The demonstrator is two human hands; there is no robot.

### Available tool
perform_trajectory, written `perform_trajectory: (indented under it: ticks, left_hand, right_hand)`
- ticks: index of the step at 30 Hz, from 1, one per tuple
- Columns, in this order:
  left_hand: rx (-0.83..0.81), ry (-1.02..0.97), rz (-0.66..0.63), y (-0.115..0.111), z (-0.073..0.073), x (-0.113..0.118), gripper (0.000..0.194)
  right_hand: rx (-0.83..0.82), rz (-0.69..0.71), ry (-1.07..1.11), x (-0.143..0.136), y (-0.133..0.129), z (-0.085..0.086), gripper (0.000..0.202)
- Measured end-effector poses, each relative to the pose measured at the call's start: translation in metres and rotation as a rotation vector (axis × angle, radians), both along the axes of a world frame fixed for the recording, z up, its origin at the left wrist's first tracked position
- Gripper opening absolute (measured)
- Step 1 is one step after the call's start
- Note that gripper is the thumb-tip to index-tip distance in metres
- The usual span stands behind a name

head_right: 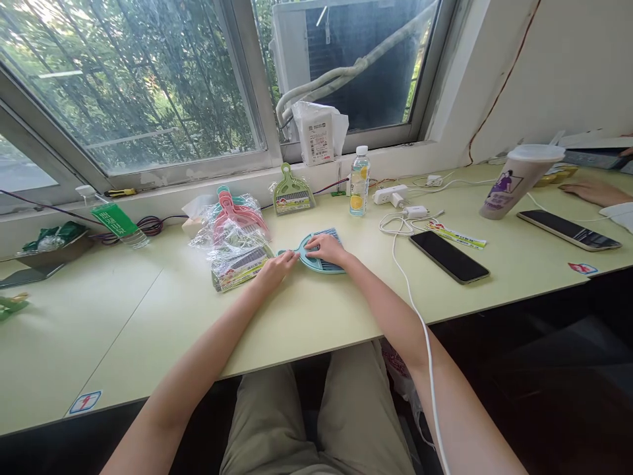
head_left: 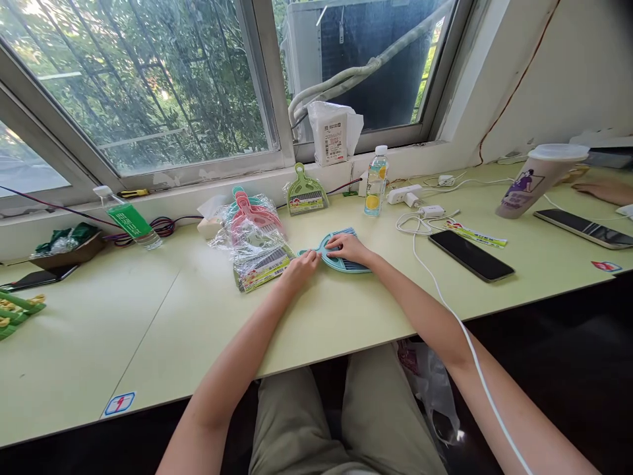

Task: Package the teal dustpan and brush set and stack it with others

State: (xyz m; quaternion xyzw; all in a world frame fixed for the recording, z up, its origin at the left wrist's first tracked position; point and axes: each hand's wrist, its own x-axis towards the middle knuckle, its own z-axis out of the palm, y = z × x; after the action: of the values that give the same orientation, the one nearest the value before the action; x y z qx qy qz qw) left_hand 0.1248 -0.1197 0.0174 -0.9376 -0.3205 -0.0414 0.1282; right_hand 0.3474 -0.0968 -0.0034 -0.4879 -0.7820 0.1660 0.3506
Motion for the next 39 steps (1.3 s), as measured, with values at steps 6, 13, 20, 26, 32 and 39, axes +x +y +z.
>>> perform_trajectory:
  ticks: [6, 13, 20, 26, 32, 39]
  left_hand:
    - [0.038, 0.057, 0.039, -0.002, 0.001, 0.0, 0.047]
    - [0.014, -0.046, 0.02, 0.004, -0.005, -0.005, 0.045]
    - [-0.089, -0.871, -0.112, -0.001, -0.005, -0.002, 0.047]
    - [-1.307, -1.668, 0.24, -0.028, 0.003, 0.037, 0.091]
    - [-1.433, -1.62, 0.152, -0.032, -0.011, 0.047, 0.078]
    - [-1.399, -1.605, 0.124, -0.029, -0.008, 0.042, 0.076]
  right_hand:
    - [-0.109, 0.025, -0.009, 0.001, -0.001, 0.003, 0.015]
    - [-0.078, -0.002, -0.074, -0.004, -0.008, 0.007, 0.017]
    - [-0.05, -0.117, 0.048, 0.005, -0.005, 0.015, 0.016]
    - [-0.086, -0.239, 0.661, 0.004, 0.002, 0.021, 0.037]
    - [-0.118, -0.012, 0.49, -0.017, -0.005, 0.016, 0.034]
    - [-0.154, -0.013, 0.338, -0.014, -0.012, 0.021, 0.032]
